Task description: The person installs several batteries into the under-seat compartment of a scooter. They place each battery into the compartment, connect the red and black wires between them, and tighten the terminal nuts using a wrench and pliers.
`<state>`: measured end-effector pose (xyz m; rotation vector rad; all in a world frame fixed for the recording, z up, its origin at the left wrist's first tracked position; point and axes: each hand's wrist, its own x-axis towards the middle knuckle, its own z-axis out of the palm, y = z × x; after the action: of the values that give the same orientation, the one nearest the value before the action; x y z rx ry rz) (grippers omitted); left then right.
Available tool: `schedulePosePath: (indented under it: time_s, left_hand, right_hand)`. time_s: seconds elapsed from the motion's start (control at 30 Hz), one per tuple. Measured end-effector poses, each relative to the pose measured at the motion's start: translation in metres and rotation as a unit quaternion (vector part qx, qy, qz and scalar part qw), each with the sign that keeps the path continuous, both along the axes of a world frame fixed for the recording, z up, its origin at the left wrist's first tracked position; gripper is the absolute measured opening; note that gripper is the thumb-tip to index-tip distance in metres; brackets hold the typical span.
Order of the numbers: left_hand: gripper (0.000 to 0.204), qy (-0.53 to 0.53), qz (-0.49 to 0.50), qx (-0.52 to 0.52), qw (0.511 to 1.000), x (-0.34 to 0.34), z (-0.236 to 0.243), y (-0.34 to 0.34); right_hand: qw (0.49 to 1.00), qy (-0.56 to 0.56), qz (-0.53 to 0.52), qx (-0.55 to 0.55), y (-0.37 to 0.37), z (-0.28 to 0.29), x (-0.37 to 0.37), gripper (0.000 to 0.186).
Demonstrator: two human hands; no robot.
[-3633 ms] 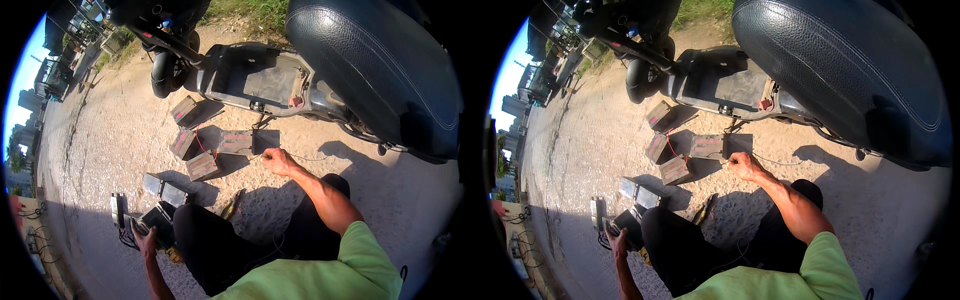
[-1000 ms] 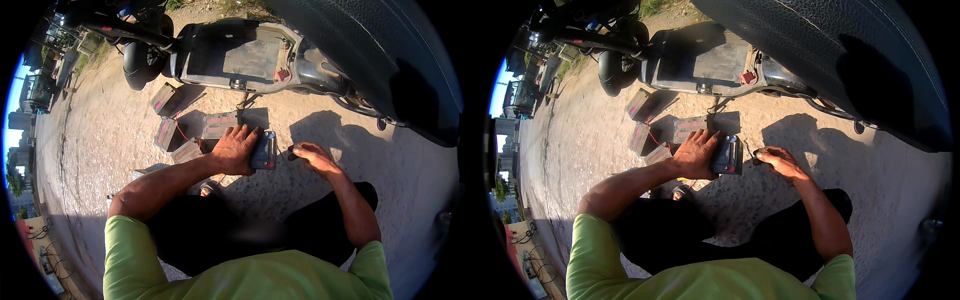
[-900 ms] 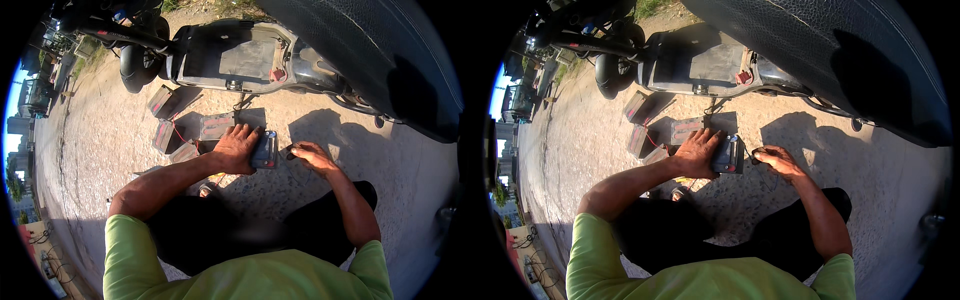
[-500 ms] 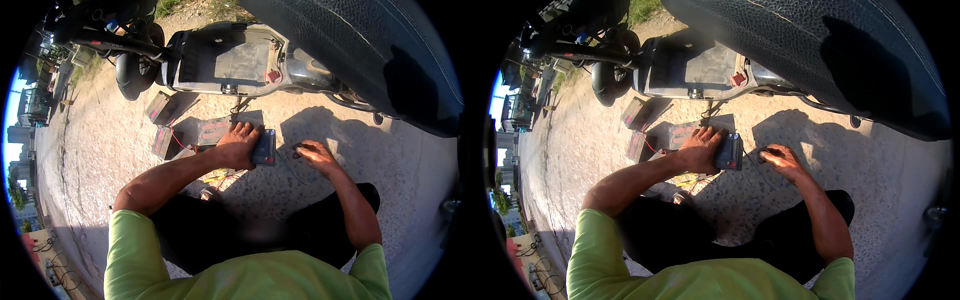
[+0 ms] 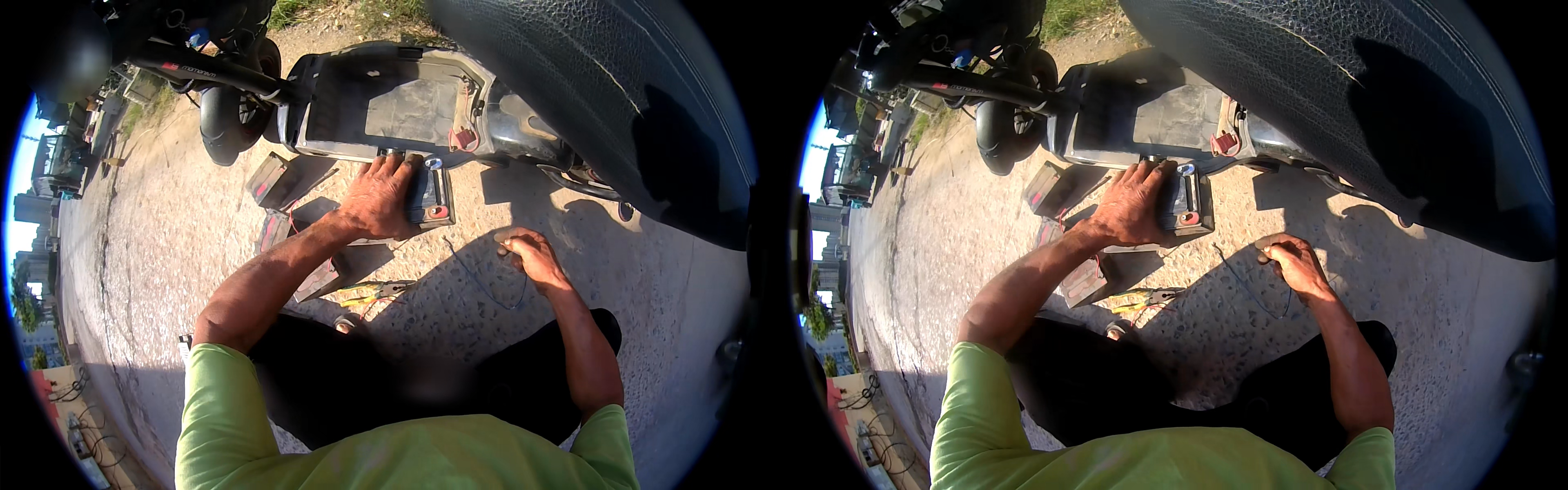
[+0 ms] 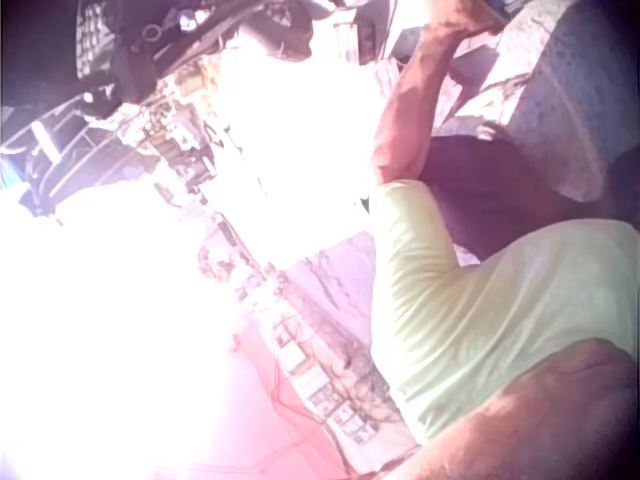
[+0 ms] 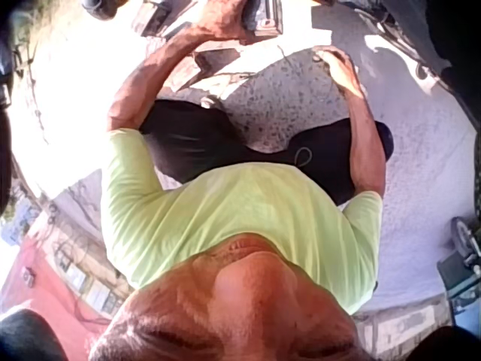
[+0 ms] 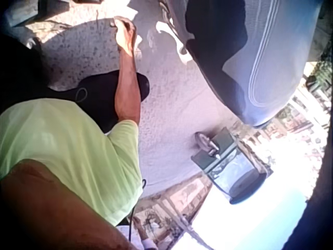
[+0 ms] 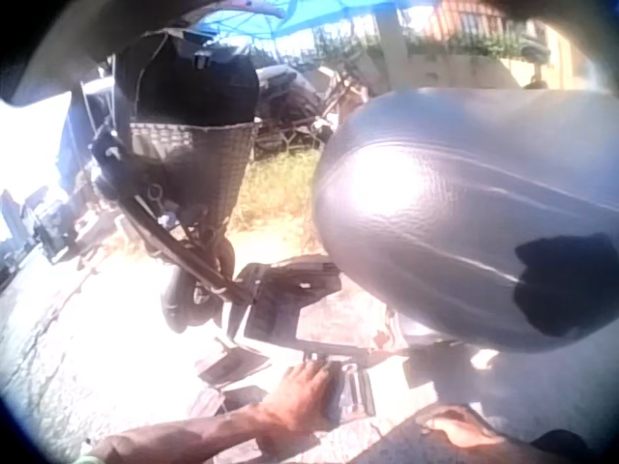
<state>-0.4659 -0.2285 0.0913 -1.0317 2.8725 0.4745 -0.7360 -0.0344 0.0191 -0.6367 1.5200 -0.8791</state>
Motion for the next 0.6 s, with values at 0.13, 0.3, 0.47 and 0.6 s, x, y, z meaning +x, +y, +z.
schedulePosePath:
  time_s: [0.13,0.3,0.47,0.6]
  left_hand:
    - [0.117,0.027,0.009,-0.031,0.999,0.005,0.008,-0.021]
    - [0.111,0.072,0.024,-0.064,0.995,0.009,0.016,-0.037]
    - [0.112,0.086,0.027,-0.082,0.993,0.015,0.015,-0.052]
    - [0.111,0.108,0.024,-0.103,0.989,0.016,0.016,-0.068]
  right_hand:
    - [0.999,0.037,0.007,-0.013,0.001,-0.012,-0.001,0.023]
    - [0.996,0.082,0.018,-0.010,-0.001,-0.004,0.004,0.022]
    - [0.995,0.099,0.022,-0.006,0.001,0.006,0.010,0.024]
    - [0.994,0.109,-0.006,-0.024,0.008,0.013,0.009,0.020]
